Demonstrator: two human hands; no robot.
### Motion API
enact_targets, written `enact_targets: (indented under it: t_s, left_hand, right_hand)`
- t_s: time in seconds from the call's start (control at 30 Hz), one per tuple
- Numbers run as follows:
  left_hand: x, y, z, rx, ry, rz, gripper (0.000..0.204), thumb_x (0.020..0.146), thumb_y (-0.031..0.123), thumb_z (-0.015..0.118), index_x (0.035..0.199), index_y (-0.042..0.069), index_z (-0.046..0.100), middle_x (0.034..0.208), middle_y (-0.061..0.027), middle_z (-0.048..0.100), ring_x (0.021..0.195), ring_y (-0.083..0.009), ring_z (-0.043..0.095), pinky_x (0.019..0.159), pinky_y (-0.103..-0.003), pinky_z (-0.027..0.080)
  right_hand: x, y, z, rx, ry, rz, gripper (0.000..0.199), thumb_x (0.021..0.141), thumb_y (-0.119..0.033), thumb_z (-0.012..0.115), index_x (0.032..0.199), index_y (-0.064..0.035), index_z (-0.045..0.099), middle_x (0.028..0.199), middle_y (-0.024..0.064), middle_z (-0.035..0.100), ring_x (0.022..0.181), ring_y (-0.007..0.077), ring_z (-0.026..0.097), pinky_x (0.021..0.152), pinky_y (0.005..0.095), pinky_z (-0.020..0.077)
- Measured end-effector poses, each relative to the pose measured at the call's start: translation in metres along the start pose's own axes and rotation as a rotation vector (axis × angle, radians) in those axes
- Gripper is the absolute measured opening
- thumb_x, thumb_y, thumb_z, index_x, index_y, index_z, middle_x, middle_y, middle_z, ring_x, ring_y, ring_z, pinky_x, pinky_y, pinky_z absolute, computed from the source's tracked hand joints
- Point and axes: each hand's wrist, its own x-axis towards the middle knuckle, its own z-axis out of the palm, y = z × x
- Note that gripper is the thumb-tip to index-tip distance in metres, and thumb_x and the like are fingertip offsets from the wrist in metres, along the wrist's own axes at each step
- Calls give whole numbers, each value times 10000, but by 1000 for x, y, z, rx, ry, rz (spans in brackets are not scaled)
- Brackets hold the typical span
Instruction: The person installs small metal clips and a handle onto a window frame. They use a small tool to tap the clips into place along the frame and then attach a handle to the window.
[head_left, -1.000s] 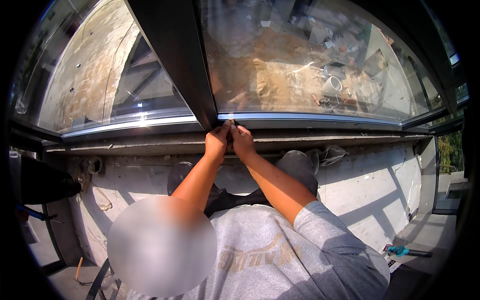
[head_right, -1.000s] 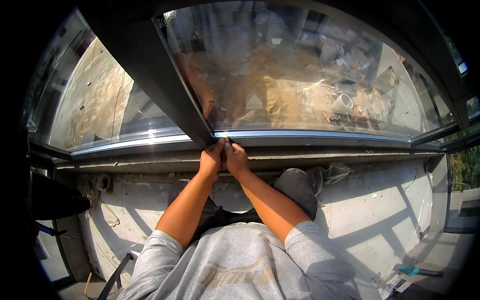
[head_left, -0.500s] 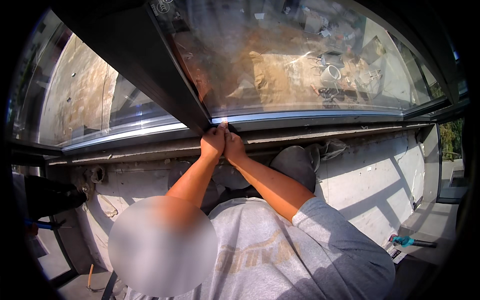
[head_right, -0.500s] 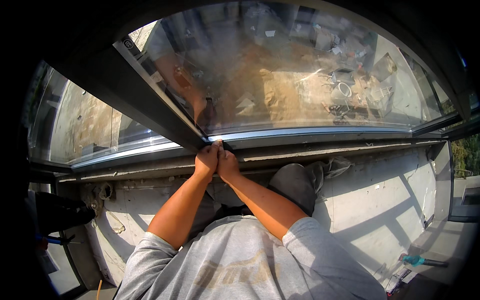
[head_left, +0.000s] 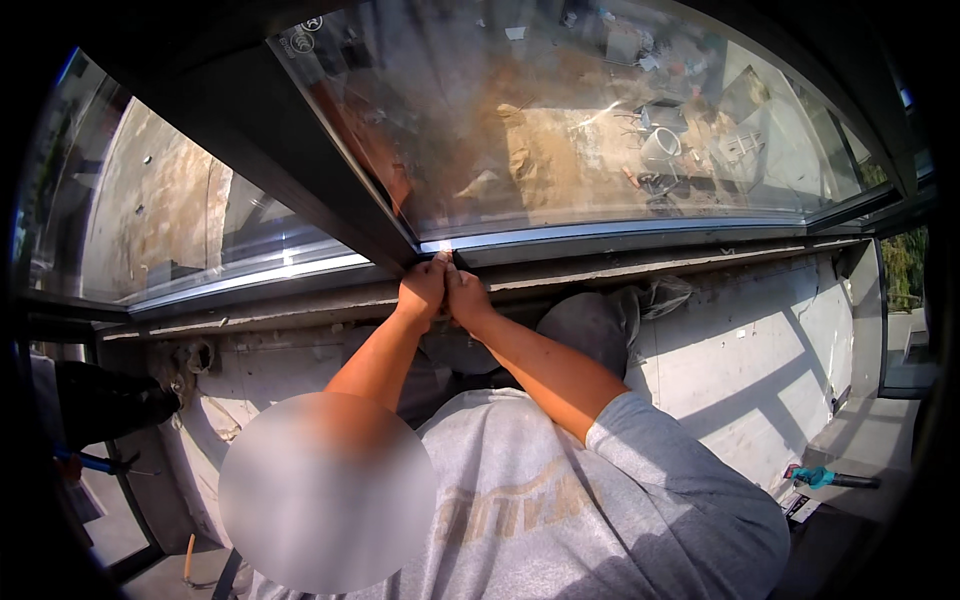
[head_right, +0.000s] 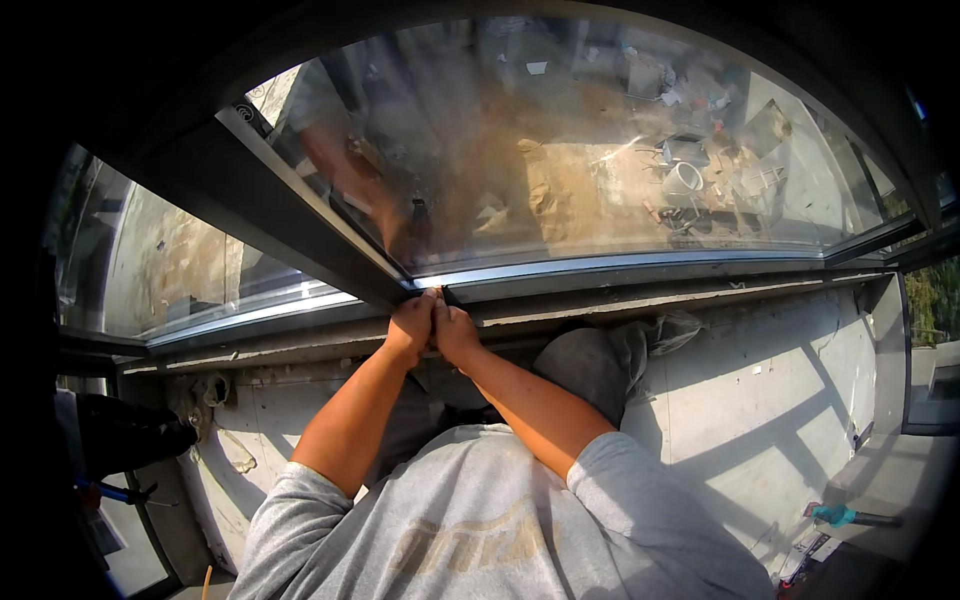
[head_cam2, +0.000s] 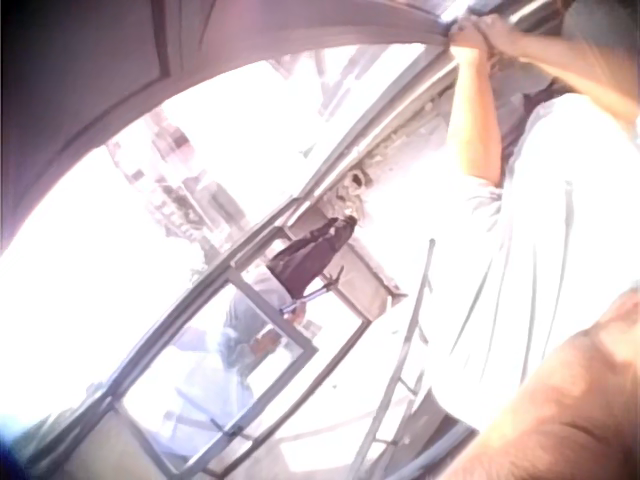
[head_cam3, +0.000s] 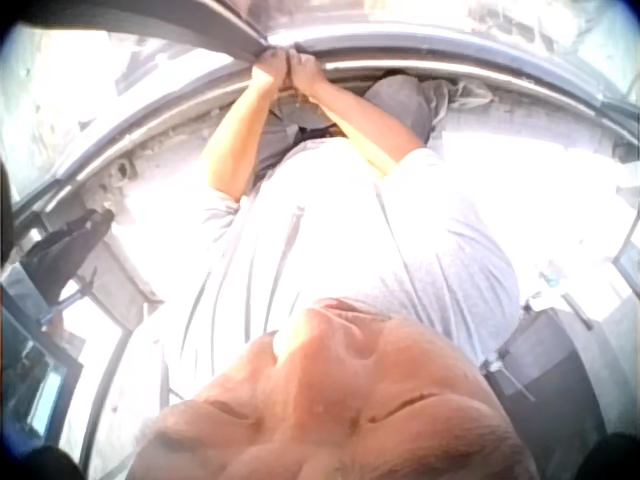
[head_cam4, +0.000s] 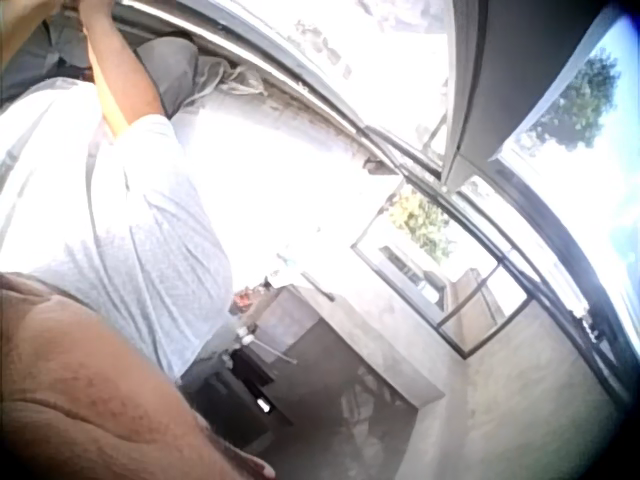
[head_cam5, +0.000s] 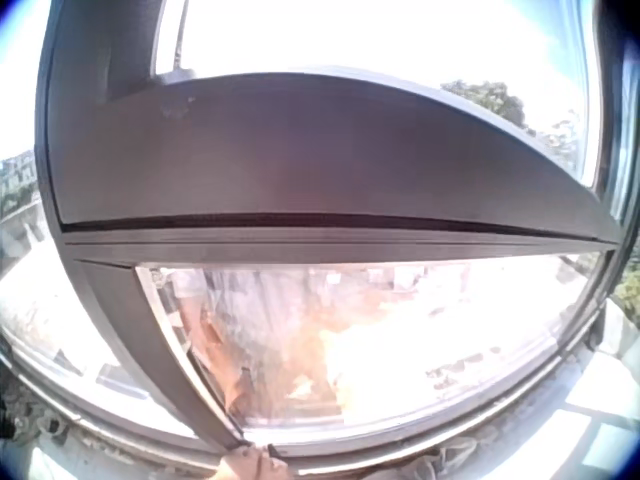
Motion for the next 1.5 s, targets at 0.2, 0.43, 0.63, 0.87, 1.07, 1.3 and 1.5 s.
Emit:
enact_targets:
  t_s: [0.2, 0.43, 0.63, 0.87, 1.07, 1.3, 1.5]
  left_hand:
    - [-4, 1, -1, -5, 20, -8, 525, 1008, 500, 603, 948, -9, 715, 740, -99, 655, 638, -176, 577, 589, -359, 473]
    - [3, -21, -5, -89, -39, 138, 450, 1016, 468, 616, 981, 29, 707, 746, -33, 609, 636, -121, 524, 555, -313, 430]
    - [8, -20, -6, -7, -44, 115, 431, 1013, 462, 628, 983, 41, 712, 736, -13, 595, 645, -108, 520, 564, -292, 437]
    - [-8, 1, 2, 8, 68, 153, 494, 1005, 463, 620, 884, -8, 708, 672, -109, 611, 658, -178, 552, 661, -362, 483]
    - [0, -7, 8, 14, 93, 36, 482, 1001, 443, 632, 887, -19, 710, 692, -101, 643, 650, -182, 560, 654, -361, 490]
    - [-7, 24, 10, -55, 80, -143, 478, 975, 466, 655, 925, -3, 734, 729, -105, 665, 650, -202, 604, 638, -363, 493]
    - [4, -13, 14, -404, -40, -14, 474, 1007, 477, 640, 935, 17, 728, 777, -30, 646, 679, -138, 567, 622, -322, 473]
  right_hand:
    - [10, 15, -2, 25, -76, -100, 603, 1102, -469, 385, 874, 28, 639, 687, 161, 650, 629, 289, 647, 607, 423, 484]
    - [6, 34, 8, -175, 118, -373, 535, 1109, -463, 388, 973, -3, 626, 820, 170, 661, 781, 255, 655, 682, 407, 473]
    - [2, 22, 7, -164, 138, -276, 523, 1102, -452, 401, 997, 4, 635, 825, 240, 658, 808, 433, 656, 698, 474, 475]
    - [11, 23, 1, -314, 205, -338, 554, 1099, -451, 406, 911, 18, 634, 792, 237, 649, 790, 468, 635, 687, 478, 479]
    - [3, 7, -3, -223, 103, -253, 567, 1096, -422, 400, 869, 33, 651, 778, 225, 673, 749, 415, 665, 681, 476, 493]
    - [-15, -39, -11, 3, -33, 202, 562, 1080, -421, 387, 877, 39, 638, 804, 267, 686, 771, 465, 675, 712, 501, 524]
    - [2, -7, -11, -480, 177, -310, 540, 1082, -466, 362, 934, -9, 610, 920, 279, 697, 922, 511, 654, 779, 550, 522]
